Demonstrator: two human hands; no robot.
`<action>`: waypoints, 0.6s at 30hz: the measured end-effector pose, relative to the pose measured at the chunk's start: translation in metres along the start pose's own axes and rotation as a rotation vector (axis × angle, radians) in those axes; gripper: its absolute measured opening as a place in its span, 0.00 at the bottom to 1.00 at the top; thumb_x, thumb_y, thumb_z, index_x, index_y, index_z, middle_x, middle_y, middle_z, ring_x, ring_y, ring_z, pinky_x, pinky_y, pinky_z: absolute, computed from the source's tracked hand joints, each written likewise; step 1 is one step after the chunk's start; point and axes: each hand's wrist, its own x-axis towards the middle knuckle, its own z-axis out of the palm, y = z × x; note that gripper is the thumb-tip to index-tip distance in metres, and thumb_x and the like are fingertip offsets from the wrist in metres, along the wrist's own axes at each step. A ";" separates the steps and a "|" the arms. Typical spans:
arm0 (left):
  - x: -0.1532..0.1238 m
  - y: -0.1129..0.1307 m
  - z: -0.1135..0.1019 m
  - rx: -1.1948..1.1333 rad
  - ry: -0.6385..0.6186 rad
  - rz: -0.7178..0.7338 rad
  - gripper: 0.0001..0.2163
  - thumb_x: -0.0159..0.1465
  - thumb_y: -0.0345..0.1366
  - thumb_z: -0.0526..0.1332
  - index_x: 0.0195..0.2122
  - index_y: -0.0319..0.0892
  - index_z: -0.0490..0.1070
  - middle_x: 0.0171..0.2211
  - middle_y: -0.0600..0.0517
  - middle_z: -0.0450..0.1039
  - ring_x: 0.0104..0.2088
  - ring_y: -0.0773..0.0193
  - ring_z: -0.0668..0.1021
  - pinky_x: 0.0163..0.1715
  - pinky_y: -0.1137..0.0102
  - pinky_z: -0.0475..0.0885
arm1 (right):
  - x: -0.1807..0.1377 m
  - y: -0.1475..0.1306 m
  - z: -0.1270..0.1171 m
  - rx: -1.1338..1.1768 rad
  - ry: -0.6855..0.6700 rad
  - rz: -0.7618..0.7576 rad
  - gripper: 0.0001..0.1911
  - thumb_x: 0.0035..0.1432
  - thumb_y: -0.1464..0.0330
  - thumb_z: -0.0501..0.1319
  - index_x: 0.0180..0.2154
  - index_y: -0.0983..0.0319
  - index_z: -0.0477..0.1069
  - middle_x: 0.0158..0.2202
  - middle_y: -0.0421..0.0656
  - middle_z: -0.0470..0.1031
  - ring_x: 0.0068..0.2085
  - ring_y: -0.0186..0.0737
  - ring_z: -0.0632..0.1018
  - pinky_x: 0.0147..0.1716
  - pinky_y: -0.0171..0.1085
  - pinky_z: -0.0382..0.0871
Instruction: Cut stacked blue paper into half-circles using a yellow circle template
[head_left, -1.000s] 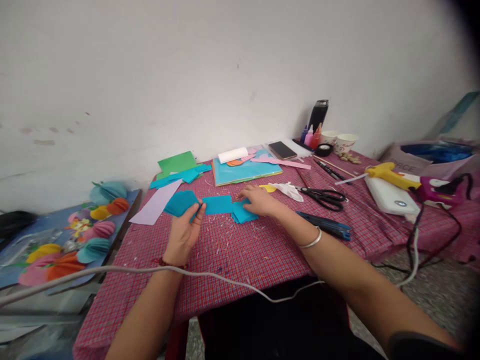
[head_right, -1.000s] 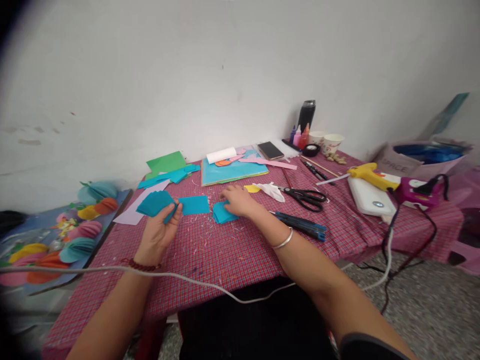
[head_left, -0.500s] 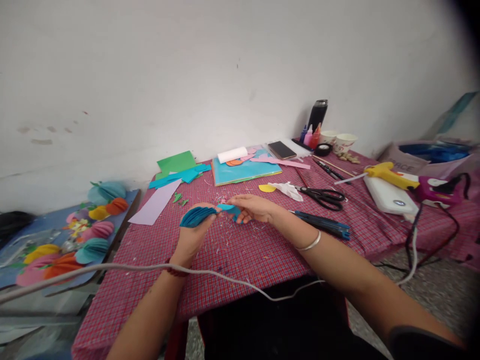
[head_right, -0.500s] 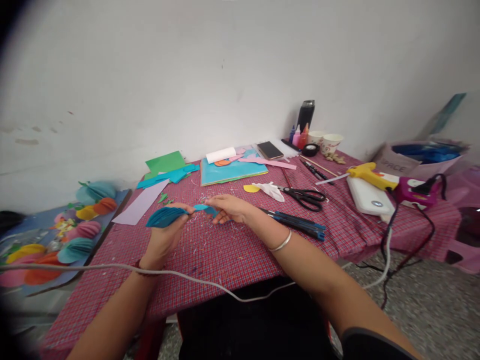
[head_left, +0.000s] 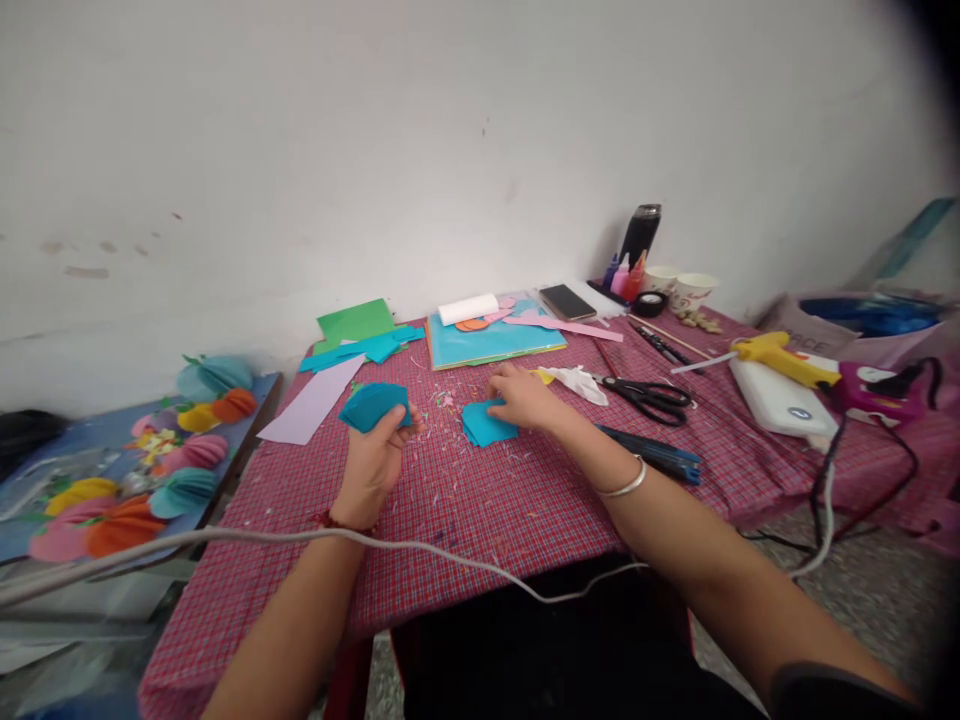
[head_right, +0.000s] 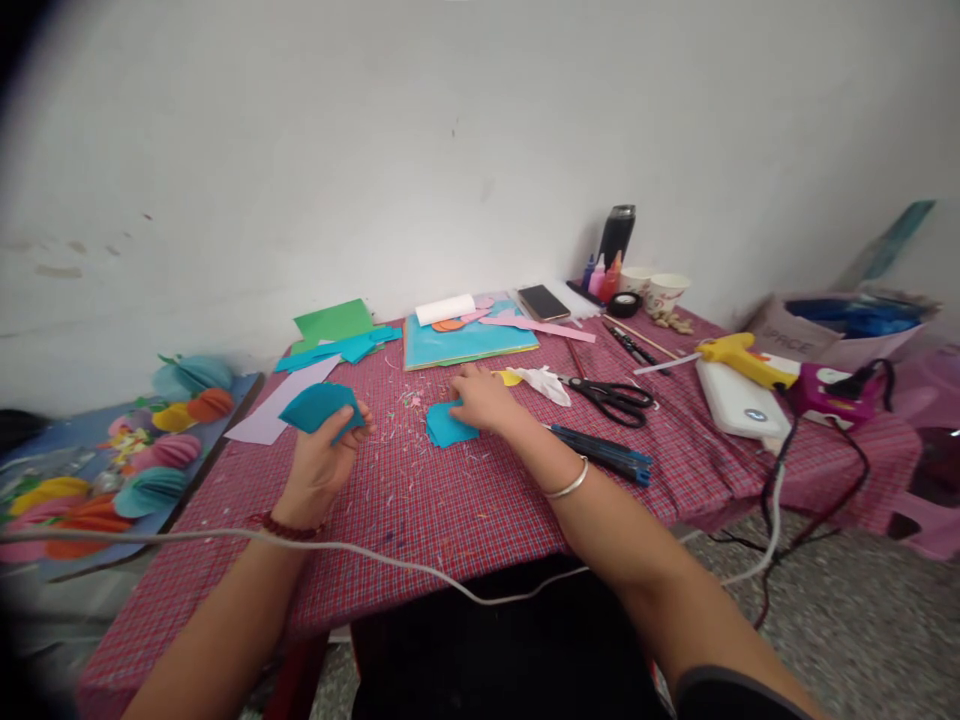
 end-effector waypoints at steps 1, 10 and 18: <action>-0.001 0.000 0.001 0.012 0.001 -0.008 0.10 0.46 0.31 0.70 0.28 0.40 0.72 0.25 0.53 0.74 0.26 0.66 0.77 0.25 0.72 0.73 | 0.000 -0.002 0.000 -0.063 -0.014 -0.045 0.16 0.49 0.67 0.61 0.42 0.62 0.72 0.47 0.51 0.70 0.49 0.51 0.70 0.46 0.42 0.62; -0.002 -0.002 0.004 0.046 0.009 -0.038 0.12 0.44 0.31 0.71 0.29 0.39 0.71 0.24 0.54 0.75 0.25 0.66 0.77 0.24 0.73 0.72 | 0.009 -0.005 0.005 -0.196 -0.233 -0.188 0.32 0.45 0.60 0.65 0.53 0.61 0.68 0.48 0.54 0.72 0.46 0.55 0.74 0.41 0.43 0.65; -0.003 -0.003 0.004 0.070 -0.021 -0.071 0.12 0.45 0.32 0.71 0.29 0.39 0.72 0.24 0.52 0.75 0.25 0.65 0.77 0.24 0.72 0.73 | 0.010 -0.003 -0.002 -0.177 -0.292 -0.160 0.22 0.44 0.61 0.65 0.42 0.65 0.75 0.41 0.55 0.76 0.40 0.53 0.76 0.34 0.39 0.63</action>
